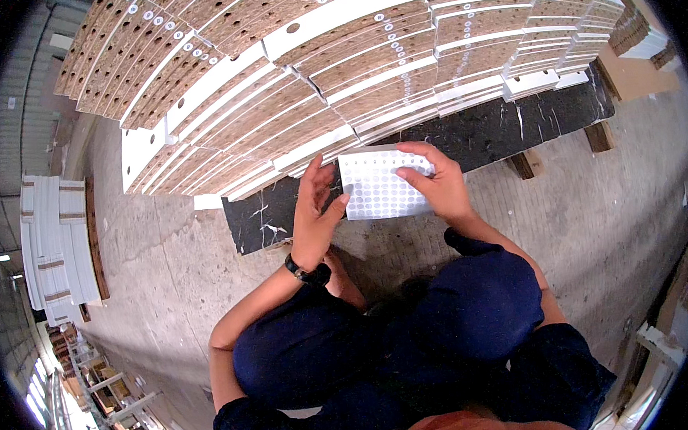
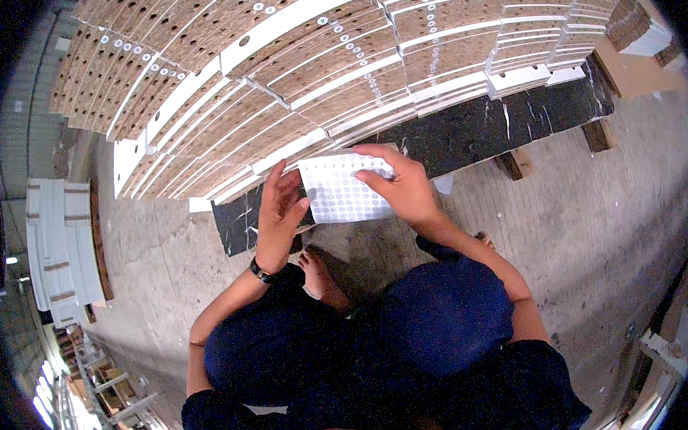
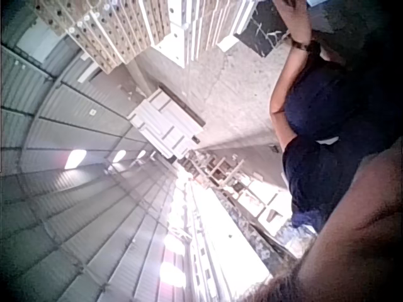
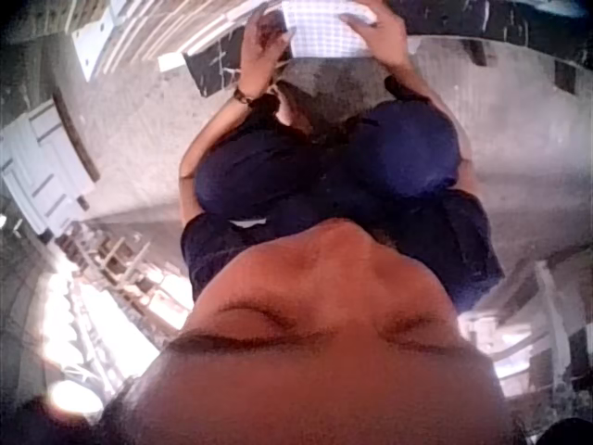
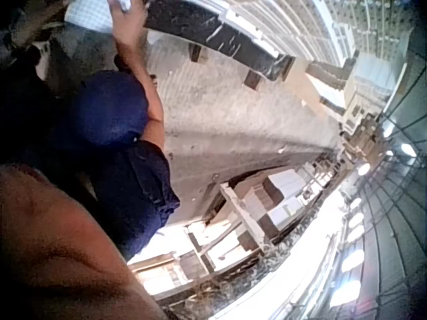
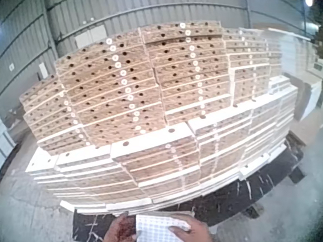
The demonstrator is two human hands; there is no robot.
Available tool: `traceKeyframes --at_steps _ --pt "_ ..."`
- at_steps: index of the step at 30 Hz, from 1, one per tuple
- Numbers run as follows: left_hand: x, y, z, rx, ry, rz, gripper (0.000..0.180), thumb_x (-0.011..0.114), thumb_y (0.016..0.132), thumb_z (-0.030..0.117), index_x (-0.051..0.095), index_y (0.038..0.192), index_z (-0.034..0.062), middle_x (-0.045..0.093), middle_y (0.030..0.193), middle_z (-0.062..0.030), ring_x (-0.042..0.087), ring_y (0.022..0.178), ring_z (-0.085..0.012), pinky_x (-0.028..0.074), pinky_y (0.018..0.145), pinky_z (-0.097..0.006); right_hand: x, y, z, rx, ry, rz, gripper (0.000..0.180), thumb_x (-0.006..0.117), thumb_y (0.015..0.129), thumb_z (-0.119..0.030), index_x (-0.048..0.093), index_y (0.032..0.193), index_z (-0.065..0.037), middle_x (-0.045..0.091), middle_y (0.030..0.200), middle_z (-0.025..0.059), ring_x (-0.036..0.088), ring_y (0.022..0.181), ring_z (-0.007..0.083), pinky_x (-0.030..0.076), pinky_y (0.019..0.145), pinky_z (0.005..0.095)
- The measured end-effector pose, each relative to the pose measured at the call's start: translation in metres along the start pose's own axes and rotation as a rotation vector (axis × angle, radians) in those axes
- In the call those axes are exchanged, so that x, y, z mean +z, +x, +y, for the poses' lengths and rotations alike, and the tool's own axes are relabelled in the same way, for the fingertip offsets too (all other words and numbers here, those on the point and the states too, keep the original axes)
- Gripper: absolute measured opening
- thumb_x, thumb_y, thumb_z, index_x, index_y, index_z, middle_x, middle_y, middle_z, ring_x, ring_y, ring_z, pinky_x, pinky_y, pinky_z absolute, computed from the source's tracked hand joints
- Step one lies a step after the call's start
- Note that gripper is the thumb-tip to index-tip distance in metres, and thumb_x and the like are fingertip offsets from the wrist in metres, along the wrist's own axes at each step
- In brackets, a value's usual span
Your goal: The person picks up individual small white circular stickers from a sheet and applies them one by one to pre-drilled holes on stacked white wooden furniture boards.
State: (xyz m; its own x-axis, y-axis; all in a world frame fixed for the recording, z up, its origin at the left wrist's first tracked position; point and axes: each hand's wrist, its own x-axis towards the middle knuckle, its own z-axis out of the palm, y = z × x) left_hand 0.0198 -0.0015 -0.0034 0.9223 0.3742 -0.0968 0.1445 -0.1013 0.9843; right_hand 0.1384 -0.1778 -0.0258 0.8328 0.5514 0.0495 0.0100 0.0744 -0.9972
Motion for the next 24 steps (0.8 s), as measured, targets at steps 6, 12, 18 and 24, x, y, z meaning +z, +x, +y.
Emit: traceKeyframes --at_steps 6,12,18,24 --pt "0.0072 -0.005 0.0087 0.078 0.159 -0.129 0.048 0.06 0.078 -0.004 0.048 0.123 0.0074 0.055 0.114 -0.0093 0.053 0.098 -0.0119 0.045 0.078 -0.024 0.0048 -0.0001 -0.0021 -0.021 -0.03 -0.119 0.036 0.067 0.075 -0.004 0.058 0.11 -0.003 0.06 0.106 0.009 0.056 0.094 0.0134 0.045 0.078 0.025" --pt "0.0082 -0.0052 0.0076 0.033 -0.016 0.013 0.041 0.064 0.075 -0.005 0.056 0.114 0.0055 0.058 0.111 -0.0068 0.055 0.09 -0.0078 0.046 0.072 -0.021 0.0059 -0.0016 -0.0068 -0.02 -0.145 -0.238 0.037 0.07 0.071 -0.006 0.061 0.106 -0.006 0.063 0.103 0.0102 0.06 0.091 0.0158 0.046 0.078 0.0274" --pt "0.0087 -0.0061 0.0115 0.033 0.168 0.059 0.04 0.067 0.072 -0.003 0.059 0.11 0.0052 0.062 0.102 -0.0061 0.056 0.086 -0.0082 0.047 0.07 -0.022 0.0049 0.0014 -0.0035 -0.213 -0.288 -0.207 0.032 0.07 0.067 -0.005 0.066 0.099 -0.007 0.066 0.093 0.0079 0.062 0.085 0.017 0.047 0.073 0.0284" --pt "0.0075 -0.003 0.0047 0.087 0.212 0.108 0.029 0.067 0.073 -0.001 0.064 0.101 0.0045 0.064 0.093 -0.0059 0.058 0.08 -0.0078 0.046 0.069 -0.021 0.0072 -0.0001 -0.0035 -0.17 -0.336 -0.175 0.032 0.07 0.067 -0.007 0.067 0.098 -0.009 0.066 0.092 0.0079 0.061 0.081 0.0194 0.048 0.073 0.0299"
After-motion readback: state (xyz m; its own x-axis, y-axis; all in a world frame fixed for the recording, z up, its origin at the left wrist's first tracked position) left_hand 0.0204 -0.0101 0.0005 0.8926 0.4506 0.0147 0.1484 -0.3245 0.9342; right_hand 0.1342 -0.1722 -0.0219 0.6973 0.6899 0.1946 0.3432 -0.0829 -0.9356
